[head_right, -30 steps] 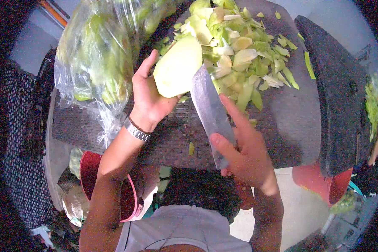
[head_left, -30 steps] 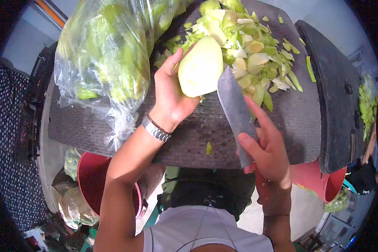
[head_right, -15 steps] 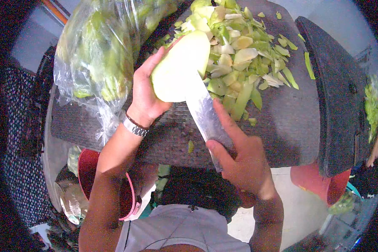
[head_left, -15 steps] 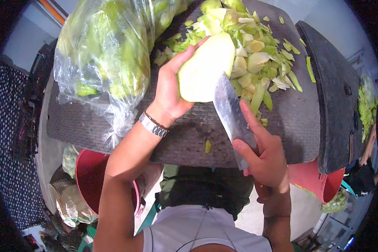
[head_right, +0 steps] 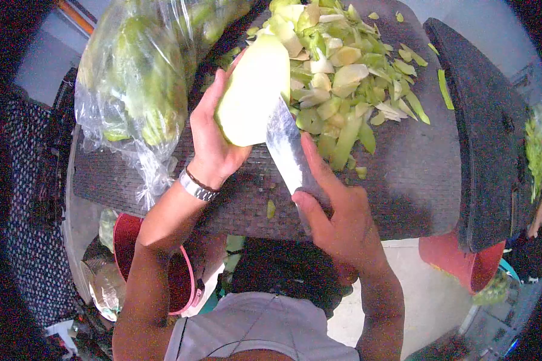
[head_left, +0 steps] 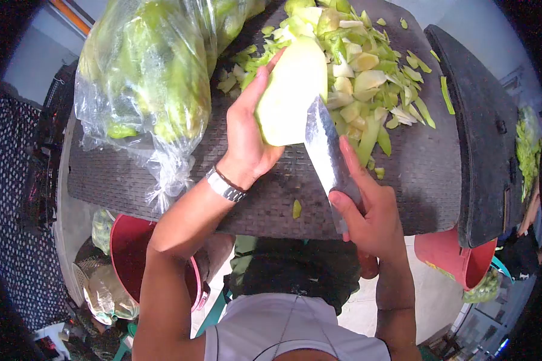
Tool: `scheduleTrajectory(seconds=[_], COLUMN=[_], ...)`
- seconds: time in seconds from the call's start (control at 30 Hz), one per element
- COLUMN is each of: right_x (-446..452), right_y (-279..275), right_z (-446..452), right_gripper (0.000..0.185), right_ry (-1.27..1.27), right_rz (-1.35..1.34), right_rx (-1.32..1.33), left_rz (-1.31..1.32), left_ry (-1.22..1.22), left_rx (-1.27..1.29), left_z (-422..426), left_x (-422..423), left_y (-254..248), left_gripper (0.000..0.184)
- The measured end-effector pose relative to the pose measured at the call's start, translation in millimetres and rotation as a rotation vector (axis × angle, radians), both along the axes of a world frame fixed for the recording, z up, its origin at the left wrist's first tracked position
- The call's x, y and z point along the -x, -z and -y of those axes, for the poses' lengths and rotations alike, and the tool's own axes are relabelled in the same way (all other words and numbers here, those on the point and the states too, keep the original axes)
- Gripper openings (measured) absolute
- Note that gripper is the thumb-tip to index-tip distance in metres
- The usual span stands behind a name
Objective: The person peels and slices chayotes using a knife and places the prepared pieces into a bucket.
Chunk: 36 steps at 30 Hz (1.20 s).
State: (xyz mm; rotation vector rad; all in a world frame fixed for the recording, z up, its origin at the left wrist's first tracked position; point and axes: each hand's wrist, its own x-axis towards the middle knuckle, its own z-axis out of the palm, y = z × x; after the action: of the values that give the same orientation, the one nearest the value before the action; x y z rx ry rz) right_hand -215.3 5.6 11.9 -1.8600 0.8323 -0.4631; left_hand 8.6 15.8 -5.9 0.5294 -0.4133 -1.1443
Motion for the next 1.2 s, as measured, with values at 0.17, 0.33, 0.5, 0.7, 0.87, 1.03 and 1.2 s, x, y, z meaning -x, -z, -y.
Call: scheduleTrajectory(seconds=[0.17,0.33,0.5,0.7,0.87,1.03,1.2], right_x=[-1,-6,-9,-8,-7,-10,-10], right_y=[0,10,9,8,14,13,13], right_z=[3,11,10,16,22,24,25], right_gripper=[0.073,0.074,0.074,0.076,0.076,0.076,0.075], right_ry=[-0.022,-0.038,-0.024,-0.035,-0.062,-0.074,-0.081], right_rz=[-0.021,0.014,0.011,-0.012,0.073,0.072,0.073], right_rx=[-0.013,-0.013,-0.082,-0.115,-0.099,-0.075,-0.054], left_rz=[0.077,0.050,0.154,0.037,0.069,0.075,0.059], left_ry=[0.092,-0.168,-0.071,-0.098,0.011,-0.097,0.049], left_rx=[-0.046,0.004,-0.132,-0.072,-0.106,-0.098,-0.199], left_z=[-1,3,0,5,2,4,1], left_x=[-9,7,-4,2,-3,3,-8], left_y=[2,5,1,5,0,3,-3], left_gripper=[0.057,0.056,0.055,0.054,0.055,0.054,0.052])
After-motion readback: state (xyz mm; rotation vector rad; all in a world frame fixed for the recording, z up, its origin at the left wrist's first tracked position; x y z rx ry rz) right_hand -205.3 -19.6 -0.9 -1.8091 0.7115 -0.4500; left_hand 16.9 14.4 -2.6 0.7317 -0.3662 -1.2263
